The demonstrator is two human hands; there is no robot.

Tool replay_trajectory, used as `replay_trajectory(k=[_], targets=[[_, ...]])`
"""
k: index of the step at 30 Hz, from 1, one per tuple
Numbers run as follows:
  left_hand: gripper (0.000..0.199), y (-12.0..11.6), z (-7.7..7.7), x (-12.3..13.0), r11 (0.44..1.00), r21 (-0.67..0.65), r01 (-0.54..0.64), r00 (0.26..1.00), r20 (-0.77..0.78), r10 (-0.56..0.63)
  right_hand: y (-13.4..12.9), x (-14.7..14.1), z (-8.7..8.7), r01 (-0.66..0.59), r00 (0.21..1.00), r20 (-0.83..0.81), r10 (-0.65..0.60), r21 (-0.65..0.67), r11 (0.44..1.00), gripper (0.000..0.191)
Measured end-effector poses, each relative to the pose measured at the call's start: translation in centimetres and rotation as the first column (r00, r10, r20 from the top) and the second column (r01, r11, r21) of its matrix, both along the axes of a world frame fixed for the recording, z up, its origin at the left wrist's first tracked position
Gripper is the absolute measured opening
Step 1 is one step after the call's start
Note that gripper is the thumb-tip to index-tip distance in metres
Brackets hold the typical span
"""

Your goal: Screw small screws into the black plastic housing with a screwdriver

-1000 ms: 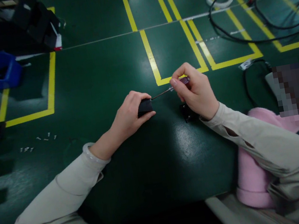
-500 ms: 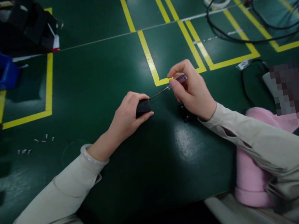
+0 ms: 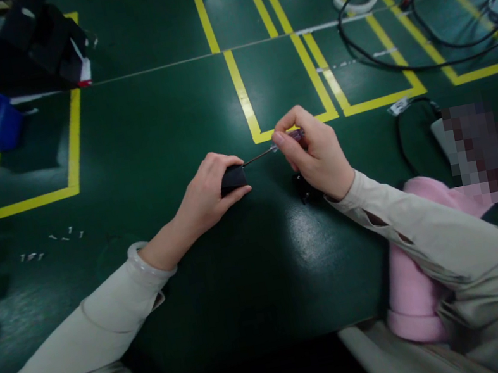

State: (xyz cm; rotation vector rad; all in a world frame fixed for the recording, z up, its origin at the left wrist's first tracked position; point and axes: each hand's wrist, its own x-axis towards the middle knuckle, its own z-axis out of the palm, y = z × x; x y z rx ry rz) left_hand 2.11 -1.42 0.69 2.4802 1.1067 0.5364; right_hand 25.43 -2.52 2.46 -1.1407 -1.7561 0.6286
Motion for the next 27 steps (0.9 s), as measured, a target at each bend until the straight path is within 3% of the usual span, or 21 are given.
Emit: replay_trajectory(k=[27], targets=[[0.038,0.05,-0.20,-0.08,1.000,-0.003,0.009,1.000,0.009,-0.009,0.04,0.04,0.02,-0.026,0.999,-0.020,0.027,0.069,0.997,0.012]])
